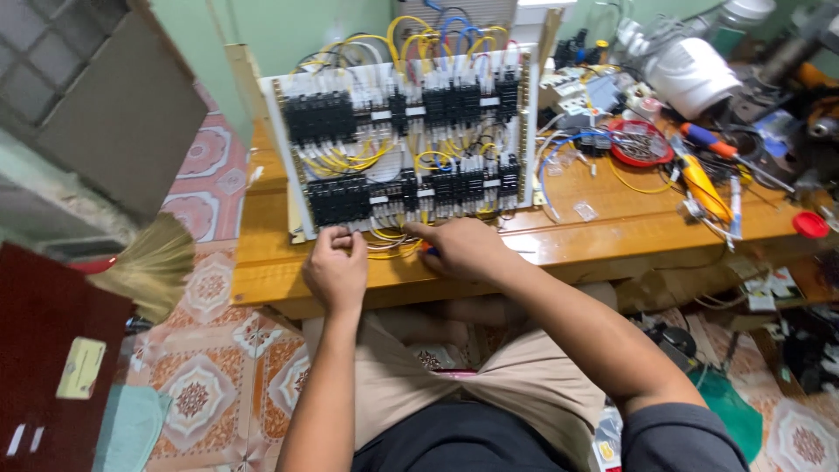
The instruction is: The person is wiring an electrical panel by inserting wires into terminals and tightening them with a screwdriver.
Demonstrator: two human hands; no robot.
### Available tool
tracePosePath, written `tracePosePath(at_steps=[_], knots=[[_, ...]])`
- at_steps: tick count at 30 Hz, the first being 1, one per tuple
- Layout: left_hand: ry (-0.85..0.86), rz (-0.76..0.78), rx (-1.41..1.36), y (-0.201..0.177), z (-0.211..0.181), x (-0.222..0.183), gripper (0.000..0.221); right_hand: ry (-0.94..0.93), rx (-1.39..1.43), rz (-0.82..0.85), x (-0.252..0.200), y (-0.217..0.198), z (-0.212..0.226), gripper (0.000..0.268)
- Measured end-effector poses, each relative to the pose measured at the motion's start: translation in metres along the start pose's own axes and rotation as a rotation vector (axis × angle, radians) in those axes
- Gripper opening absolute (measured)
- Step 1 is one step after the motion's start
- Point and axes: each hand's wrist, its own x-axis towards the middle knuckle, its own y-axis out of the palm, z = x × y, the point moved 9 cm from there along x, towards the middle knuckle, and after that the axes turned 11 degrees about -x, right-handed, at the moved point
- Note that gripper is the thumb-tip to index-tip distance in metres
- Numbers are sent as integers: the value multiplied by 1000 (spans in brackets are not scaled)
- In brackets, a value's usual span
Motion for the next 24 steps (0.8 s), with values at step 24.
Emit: tracePosePath(at_steps=[24], knots=[[13, 16, 19, -1, -10, -2, 13, -33, -132, 63, 20, -9, 18, 36]])
